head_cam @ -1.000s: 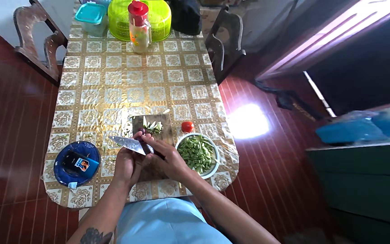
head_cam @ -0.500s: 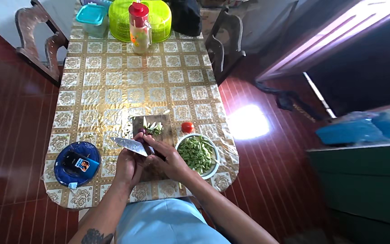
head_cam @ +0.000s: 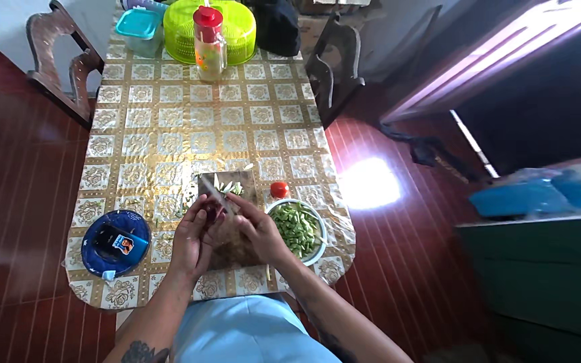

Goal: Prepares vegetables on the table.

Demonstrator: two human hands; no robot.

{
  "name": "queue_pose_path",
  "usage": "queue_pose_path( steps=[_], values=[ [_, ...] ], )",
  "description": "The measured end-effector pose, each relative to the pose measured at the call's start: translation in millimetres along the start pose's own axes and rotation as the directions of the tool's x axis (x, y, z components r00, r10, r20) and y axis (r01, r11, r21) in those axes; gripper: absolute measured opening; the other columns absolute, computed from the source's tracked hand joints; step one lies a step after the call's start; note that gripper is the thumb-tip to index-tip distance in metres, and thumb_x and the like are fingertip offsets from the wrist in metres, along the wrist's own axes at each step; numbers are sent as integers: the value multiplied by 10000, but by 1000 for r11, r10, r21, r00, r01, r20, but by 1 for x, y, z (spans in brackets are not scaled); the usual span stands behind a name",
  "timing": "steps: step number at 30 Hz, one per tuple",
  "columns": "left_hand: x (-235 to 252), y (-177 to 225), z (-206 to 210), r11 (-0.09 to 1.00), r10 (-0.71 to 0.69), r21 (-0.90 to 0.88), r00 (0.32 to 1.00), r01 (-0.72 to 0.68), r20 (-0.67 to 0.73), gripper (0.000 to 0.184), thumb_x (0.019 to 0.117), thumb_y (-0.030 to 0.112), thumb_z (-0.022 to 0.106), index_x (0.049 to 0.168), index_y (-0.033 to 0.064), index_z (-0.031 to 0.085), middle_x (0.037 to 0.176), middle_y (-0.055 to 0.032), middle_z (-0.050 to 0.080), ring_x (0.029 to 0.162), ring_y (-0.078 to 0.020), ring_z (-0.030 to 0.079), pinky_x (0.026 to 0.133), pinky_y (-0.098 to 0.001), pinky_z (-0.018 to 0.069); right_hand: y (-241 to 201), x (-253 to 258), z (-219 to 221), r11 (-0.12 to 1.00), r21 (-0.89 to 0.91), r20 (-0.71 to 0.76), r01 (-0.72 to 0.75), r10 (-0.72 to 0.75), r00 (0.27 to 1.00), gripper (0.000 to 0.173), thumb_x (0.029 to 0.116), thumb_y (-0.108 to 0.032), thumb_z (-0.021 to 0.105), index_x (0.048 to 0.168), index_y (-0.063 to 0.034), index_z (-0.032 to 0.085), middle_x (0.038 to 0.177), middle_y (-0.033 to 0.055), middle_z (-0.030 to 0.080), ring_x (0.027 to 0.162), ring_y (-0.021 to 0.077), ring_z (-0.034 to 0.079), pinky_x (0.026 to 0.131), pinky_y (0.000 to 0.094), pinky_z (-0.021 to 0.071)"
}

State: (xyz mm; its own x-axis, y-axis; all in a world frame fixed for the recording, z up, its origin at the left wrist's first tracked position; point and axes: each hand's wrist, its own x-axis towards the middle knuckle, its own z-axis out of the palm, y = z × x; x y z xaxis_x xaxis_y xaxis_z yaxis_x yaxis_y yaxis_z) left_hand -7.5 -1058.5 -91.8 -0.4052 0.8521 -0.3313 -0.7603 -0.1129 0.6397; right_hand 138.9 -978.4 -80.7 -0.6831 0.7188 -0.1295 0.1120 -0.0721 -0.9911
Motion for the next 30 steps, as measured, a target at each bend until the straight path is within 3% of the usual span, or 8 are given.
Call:
queue_pose_path(
  steps=[4, 6, 9, 12, 18, 24, 27, 30],
  values=[
    [-1, -2, 0, 997, 54, -46, 998, -54, -20, 333, 1061, -27, 352, 1280, 36, 594, 1189, -113, 732, 1045, -194, 731, 920, -333, 603, 3, -4, 9, 966, -240, 96, 99, -78, 992, 548, 1044, -268, 575, 1543, -75, 454, 1233, 137, 670, 888, 103, 646, 812, 277, 551],
    [-3, -3, 6, 997, 74, -29, 995, -75, -62, 360, 1078, 1, 293, 1278, 30, 591, 1201, -106, 729, 1054, -191, 726, 917, -338, 598, 7, -3, 12, 949, -293, 98, 114, -88, 991, 569, 1043, -304, 573, 1550, -77, 448, 1282, 158, 656, 977, 161, 657, 892, 335, 545],
    [-6, -7, 13, 989, 147, 29, 982, -145, -119, 364, 1079, 2, 278, 1296, 9, 571, 1229, -105, 715, 1081, -189, 716, 923, -338, 594, 9, -3, 15, 928, -350, 100, 128, -99, 990, 572, 1044, -323, 568, 1558, -105, 445, 1266, 153, 660, 1028, 204, 666, 927, 401, 549],
    [-8, -12, 16, 975, 217, 87, 966, -207, -141, 378, 1063, -22, 287, 1341, -8, 542, 1262, -110, 697, 1107, -188, 701, 938, -341, 585, 7, -3, 15, 898, -418, 95, 138, -108, 990, 558, 1043, -339, 562, 1544, -112, 470, 1232, 160, 667, 994, 242, 673, 881, 451, 557],
    [-8, -13, 18, 960, 268, 130, 946, -247, -183, 316, 1044, -58, 368, 1263, -15, 592, 1185, -109, 723, 1055, -175, 718, 892, -325, 606, 6, -5, 17, 841, -513, 51, 170, -168, 984, 493, 1044, -360, 558, 1497, -167, 550, 1060, 138, 667, 777, 221, 636, 688, 420, 551],
    [-8, -11, 19, 972, 230, 99, 950, -214, -210, 300, 1023, -94, 382, 1236, 17, 562, 1135, -99, 734, 1020, -168, 731, 869, -311, 613, 8, -2, 17, 857, -490, 33, 159, -164, 986, 437, 1048, -349, 548, 1453, -193, 603, 979, 111, 638, 731, 177, 591, 661, 369, 524],
    [-8, -11, 20, 972, 229, 111, 946, -208, -229, 269, 1018, -109, 403, 1208, 21, 542, 1131, -98, 727, 1000, -167, 732, 852, -304, 614, 8, 0, 15, 890, -438, 44, 124, -116, 992, 452, 1045, -354, 553, 1466, -193, 589, 1007, 103, 639, 789, 172, 598, 717, 370, 526],
    [-8, -14, 19, 967, 253, 85, 943, -240, -215, 344, 1003, -117, 355, 1270, 15, 527, 1149, -105, 727, 1007, -173, 728, 843, -317, 613, 7, 1, 16, 914, -384, 113, 130, -93, 989, 542, 1049, -337, 551, 1541, -121, 477, 1237, 158, 665, 1032, 242, 668, 913, 446, 549]
  ],
)
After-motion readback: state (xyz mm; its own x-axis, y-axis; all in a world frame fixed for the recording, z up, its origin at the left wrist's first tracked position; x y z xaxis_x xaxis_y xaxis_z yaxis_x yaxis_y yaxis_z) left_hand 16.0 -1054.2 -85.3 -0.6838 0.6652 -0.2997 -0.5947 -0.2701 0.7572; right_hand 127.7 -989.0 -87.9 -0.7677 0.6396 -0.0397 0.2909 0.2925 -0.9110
